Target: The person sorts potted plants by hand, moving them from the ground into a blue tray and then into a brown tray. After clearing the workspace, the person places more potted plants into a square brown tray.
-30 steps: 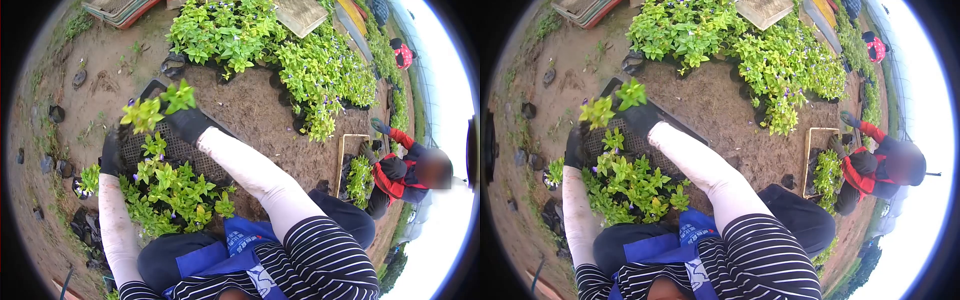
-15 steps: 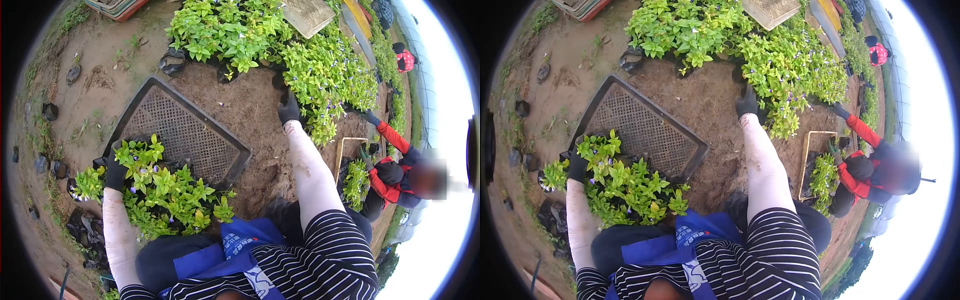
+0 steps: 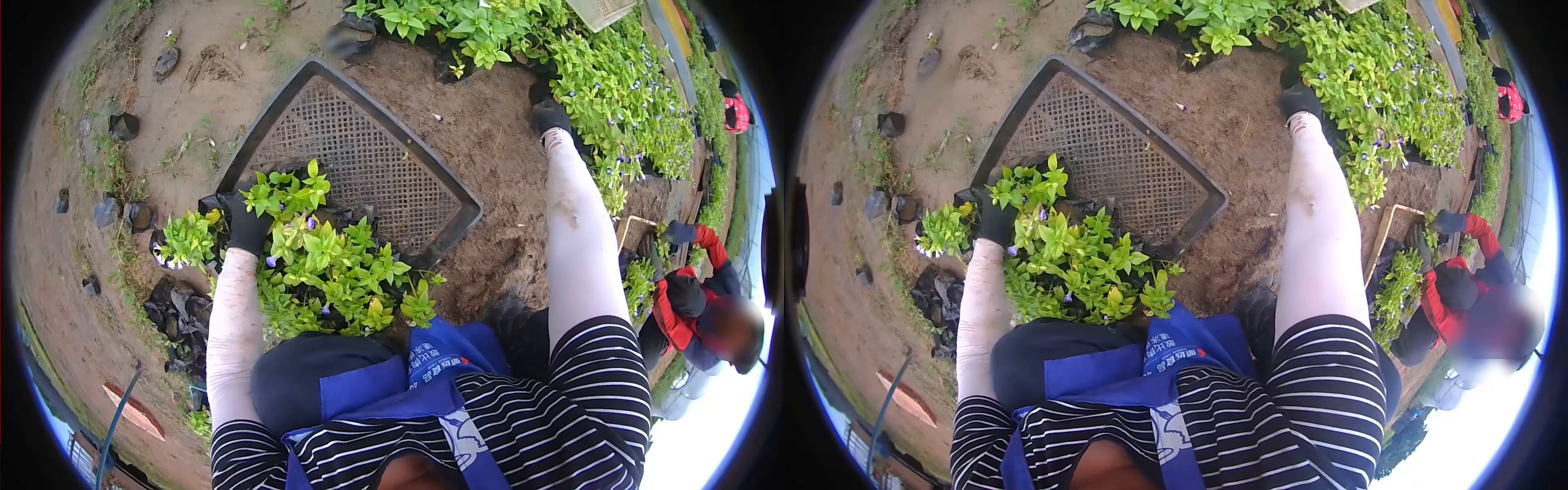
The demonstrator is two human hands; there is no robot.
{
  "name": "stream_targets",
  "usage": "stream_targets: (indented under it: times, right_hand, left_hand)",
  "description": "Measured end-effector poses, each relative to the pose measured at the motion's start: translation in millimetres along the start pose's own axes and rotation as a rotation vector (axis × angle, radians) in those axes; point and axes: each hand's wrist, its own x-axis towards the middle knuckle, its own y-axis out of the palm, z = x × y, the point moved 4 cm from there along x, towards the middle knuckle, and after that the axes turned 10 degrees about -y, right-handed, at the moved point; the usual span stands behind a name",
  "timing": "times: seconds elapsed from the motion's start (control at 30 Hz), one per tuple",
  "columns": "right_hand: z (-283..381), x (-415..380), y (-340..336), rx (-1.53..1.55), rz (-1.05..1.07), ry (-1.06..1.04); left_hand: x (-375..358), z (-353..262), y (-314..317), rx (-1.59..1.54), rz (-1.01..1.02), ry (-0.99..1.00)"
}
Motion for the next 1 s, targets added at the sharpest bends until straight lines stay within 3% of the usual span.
stream_targets:
  times: [0.07,0.17,0.2,0.27,0.4,0.6,0.73,0.8,0.83,0.87,0.93,0.97,1.0]
  right_hand:
    - [-6,-8,-4,-0.043,-0.085,0.021]
    - [-15,-31,-13,0.067,-0.336,-0.086]
    - [-11,-34,-13,0.116,-0.407,-0.138]
    - [-2,-31,-9,0.034,-0.422,-0.06]
    - [16,-18,-15,-0.02,-0.254,0.006]
    - [14,3,-4,-0.028,-0.155,0.119]
    - [1,2,-13,0.079,-0.219,-0.038]
    - [-9,0,7,0.643,-0.225,-0.14]
    - [33,-27,-16,0.811,-0.141,-0.241]
    - [94,-61,-56,0.976,-0.055,-0.34]
    - [169,-86,-68,0.772,-0.041,-0.583]
    - [204,-99,-68,0.662,-0.046,-0.701]
    - [249,-118,-71,0.42,-0.292,-0.955]
  left_hand:
    - [2,23,7,0.33,-0.142,0.223]
    - [2,20,12,-0.03,-0.074,0.07]
    - [1,38,19,0.011,-0.03,0.054]
    - [1,27,13,-0.194,-0.027,-0.032]
    - [3,-6,7,-0.411,-0.066,-0.102]
    - [6,29,16,0.032,-0.034,0.041]
    - [11,43,32,-0.137,-0.004,-0.003]
    - [10,46,34,-0.196,-0.034,-0.058]
    - [8,50,33,-0.212,-0.072,-0.092]
    - [6,12,19,-0.014,-0.182,-0.015]
    - [9,-38,-3,0.369,-0.316,0.012]
    - [6,-64,-12,0.459,-0.29,-0.04]
    - [4,-83,-17,0.545,-0.262,-0.09]
